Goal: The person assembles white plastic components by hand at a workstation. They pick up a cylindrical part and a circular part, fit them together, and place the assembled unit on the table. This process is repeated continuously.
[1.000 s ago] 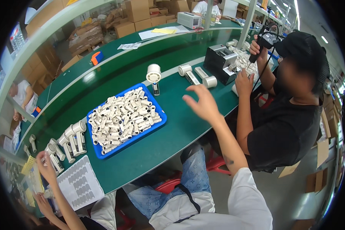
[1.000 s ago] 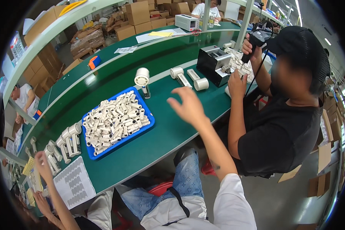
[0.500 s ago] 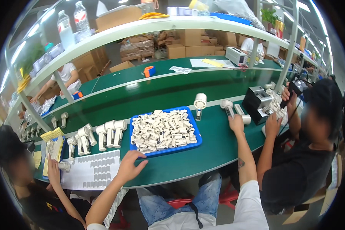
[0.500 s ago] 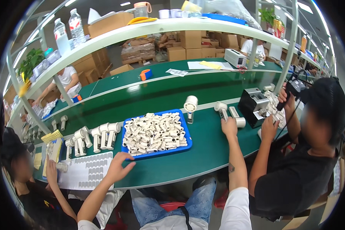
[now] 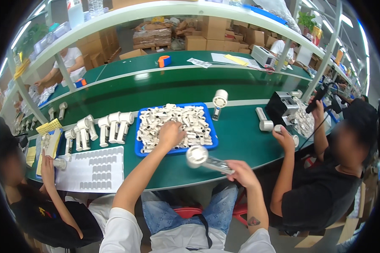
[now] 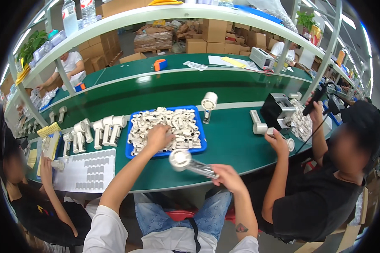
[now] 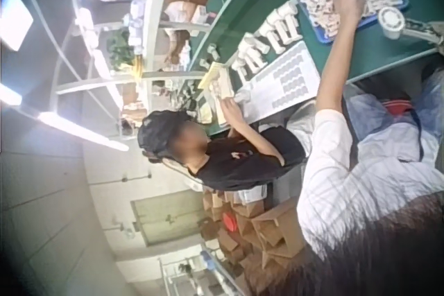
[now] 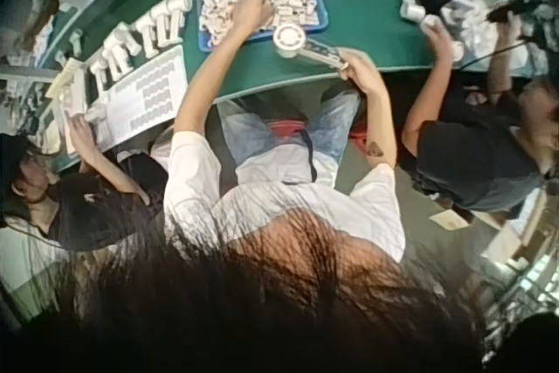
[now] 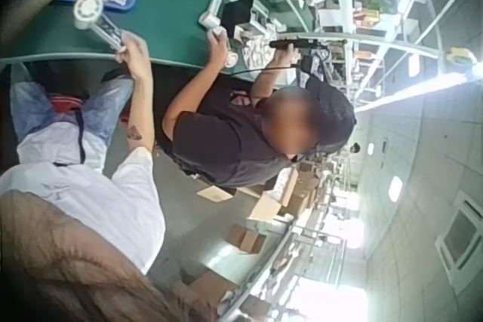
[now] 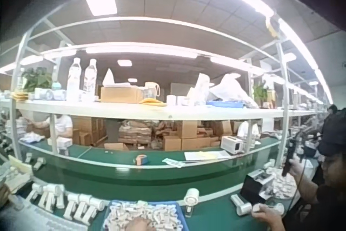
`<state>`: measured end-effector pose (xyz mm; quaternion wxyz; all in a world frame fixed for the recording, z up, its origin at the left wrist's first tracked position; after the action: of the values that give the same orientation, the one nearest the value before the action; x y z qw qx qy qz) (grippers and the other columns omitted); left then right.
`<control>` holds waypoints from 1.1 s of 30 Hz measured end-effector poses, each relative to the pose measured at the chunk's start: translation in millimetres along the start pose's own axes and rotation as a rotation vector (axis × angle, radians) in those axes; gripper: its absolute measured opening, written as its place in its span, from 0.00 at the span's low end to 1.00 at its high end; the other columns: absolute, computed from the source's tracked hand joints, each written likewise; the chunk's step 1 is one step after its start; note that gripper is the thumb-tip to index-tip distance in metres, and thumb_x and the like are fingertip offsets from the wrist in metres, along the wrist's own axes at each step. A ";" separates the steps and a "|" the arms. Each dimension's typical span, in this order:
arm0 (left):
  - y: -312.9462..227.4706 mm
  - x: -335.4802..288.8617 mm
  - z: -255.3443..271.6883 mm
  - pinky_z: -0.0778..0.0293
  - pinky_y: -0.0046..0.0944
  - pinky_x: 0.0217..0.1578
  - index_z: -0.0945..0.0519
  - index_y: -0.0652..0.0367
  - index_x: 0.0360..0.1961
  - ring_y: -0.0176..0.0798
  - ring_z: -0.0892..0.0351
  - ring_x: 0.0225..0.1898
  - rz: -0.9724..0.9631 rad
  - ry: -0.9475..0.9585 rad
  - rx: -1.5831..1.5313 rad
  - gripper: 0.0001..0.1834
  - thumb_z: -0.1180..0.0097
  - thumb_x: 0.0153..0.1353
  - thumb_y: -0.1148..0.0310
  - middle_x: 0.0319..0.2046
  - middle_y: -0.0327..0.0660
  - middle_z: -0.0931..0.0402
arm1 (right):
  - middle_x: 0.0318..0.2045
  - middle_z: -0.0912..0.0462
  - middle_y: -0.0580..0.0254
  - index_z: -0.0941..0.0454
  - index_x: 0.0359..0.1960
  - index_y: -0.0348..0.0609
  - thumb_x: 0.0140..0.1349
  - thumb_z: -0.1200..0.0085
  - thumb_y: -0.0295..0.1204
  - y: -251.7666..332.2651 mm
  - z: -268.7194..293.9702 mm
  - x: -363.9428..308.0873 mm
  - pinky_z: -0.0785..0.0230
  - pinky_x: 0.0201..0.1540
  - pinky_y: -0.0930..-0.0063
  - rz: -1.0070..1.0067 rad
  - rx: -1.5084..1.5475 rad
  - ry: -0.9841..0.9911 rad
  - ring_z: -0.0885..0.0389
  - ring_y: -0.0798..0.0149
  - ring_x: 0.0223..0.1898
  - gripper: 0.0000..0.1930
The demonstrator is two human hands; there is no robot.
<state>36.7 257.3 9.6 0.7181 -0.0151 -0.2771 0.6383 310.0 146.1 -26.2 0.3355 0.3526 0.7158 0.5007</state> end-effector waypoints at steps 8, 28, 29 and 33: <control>-7.6 -13.1 43.6 0.26 0.48 0.47 0.17 0.58 0.42 0.52 0.21 0.45 -0.071 -0.278 -0.212 0.14 0.33 0.55 0.66 0.40 0.47 0.19 | 0.29 0.19 0.70 0.19 0.52 0.37 0.73 0.51 0.39 -16.0 -54.3 60.9 0.30 0.28 0.80 -0.094 -0.500 0.114 0.22 0.76 0.26 0.18; -150.1 -148.4 147.5 0.30 0.49 0.53 0.12 0.47 0.38 0.52 0.28 0.55 -0.401 -0.212 -0.757 0.21 0.19 0.39 0.63 0.53 0.46 0.27 | 0.49 0.22 0.44 0.26 0.52 0.31 0.64 0.39 0.27 45.9 -126.3 -22.1 0.25 0.54 0.63 0.542 0.240 0.349 0.19 0.55 0.49 0.18; -147.7 -149.1 145.7 0.31 0.50 0.54 0.12 0.47 0.38 0.53 0.28 0.56 -0.396 -0.235 -0.772 0.22 0.19 0.38 0.62 0.54 0.47 0.27 | 0.49 0.22 0.43 0.25 0.51 0.32 0.64 0.38 0.29 39.3 -126.4 -19.7 0.25 0.52 0.63 0.516 0.301 0.345 0.18 0.54 0.48 0.18; -143.2 -142.6 133.6 0.34 0.53 0.57 0.13 0.50 0.33 0.56 0.31 0.58 -0.318 -0.237 -0.955 0.20 0.20 0.35 0.61 0.58 0.46 0.29 | 0.42 0.19 0.39 0.25 0.44 0.33 0.60 0.34 0.32 22.9 -125.8 -12.7 0.21 0.45 0.62 0.456 0.554 0.271 0.15 0.54 0.39 0.18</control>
<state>106.6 54.6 122.4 0.6829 -0.2263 -0.6160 0.3208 215.7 80.8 31.6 0.0097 0.5108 0.7650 0.3921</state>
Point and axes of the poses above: each hand's wrist, its own x-axis towards the middle knuckle, its own z-axis out of the back of the hand, y = z × x, the point moved 9 cm from there along x, towards the middle knuckle
